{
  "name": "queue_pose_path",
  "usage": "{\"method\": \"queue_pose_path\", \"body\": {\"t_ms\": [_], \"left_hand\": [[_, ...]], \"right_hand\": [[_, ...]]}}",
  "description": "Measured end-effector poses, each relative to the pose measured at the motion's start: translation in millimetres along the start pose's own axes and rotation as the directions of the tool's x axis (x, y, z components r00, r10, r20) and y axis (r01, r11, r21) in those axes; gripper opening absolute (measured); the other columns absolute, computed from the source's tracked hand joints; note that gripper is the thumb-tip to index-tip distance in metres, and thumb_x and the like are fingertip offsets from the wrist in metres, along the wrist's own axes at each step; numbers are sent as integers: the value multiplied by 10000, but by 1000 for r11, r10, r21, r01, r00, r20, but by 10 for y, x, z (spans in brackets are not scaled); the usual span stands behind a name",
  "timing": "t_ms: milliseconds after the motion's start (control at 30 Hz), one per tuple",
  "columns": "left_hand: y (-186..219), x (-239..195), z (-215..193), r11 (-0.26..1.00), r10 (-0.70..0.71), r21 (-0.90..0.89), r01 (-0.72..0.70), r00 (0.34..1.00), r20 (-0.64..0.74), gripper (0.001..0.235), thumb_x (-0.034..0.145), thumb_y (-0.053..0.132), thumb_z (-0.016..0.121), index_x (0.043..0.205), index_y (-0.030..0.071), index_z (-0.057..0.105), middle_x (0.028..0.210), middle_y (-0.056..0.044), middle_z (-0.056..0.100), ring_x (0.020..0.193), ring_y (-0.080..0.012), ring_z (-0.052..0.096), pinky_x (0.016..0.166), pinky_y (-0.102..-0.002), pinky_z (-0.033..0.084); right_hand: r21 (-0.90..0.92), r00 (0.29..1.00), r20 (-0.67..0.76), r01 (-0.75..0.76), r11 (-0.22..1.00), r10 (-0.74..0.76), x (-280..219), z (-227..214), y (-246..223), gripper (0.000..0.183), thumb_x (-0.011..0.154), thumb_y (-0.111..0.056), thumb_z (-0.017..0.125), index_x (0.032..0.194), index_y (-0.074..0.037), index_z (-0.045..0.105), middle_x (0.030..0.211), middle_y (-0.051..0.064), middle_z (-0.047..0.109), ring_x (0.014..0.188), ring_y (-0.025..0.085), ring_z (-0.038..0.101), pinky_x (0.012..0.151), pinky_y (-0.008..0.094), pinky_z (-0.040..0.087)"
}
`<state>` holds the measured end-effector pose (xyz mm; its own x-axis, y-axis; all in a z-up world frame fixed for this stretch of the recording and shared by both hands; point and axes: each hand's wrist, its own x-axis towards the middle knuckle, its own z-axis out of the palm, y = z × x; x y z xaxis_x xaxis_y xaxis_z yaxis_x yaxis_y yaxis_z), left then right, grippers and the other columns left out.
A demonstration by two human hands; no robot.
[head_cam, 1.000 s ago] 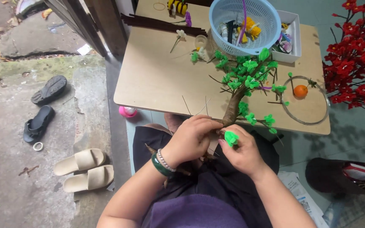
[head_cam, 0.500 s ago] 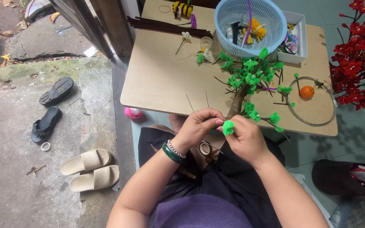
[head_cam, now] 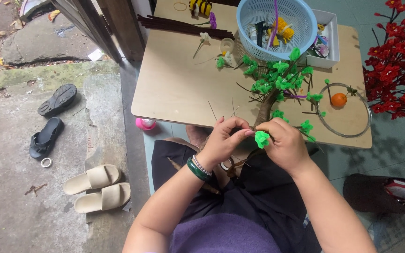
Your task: Assembling an artificial tree by attaching green plastic foliage clusters to a brown trunk structure.
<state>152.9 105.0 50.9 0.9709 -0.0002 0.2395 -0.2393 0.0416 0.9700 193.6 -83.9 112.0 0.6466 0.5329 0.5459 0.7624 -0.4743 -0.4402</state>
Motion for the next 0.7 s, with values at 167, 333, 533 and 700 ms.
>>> {"method": "queue_pose_path", "body": {"t_ms": [167,333,533,700], "left_hand": [[12,-39,45,999,-35,1,35,999,24,167,971,365,743,1063,229,710,939,58,731,1023,-161,686,1186,-644,69],[200,-195,119,999,-47,31,45,996,73,132,955,341,743,999,219,720,920,34,734,1041,-197,694,1196,-653,52],[456,-389,184,988,-17,152,-5,989,147,186,928,295,767,1075,197,707,895,-5,723,1030,-233,674,1152,-696,96],[351,-503,330,965,37,247,-84,981,189,240,929,270,768,1150,188,722,879,-4,712,1004,-228,653,1103,-686,154]], "right_hand": [[-42,981,-87,169,985,-172,-68,-62,14,41,945,-176,751,931,-211,767,777,-25,620,640,239,637,633,356,561],[-108,956,4,292,950,-293,-191,-308,118,58,922,-143,763,978,-131,773,856,62,670,685,293,646,627,390,554],[-328,867,107,493,806,-487,-247,-594,-10,138,978,-63,650,997,-134,766,903,68,658,627,260,585,592,364,524],[-365,838,238,545,755,-491,-310,-812,-117,169,969,-81,606,1014,-126,763,864,60,655,671,247,599,594,351,506]]}}
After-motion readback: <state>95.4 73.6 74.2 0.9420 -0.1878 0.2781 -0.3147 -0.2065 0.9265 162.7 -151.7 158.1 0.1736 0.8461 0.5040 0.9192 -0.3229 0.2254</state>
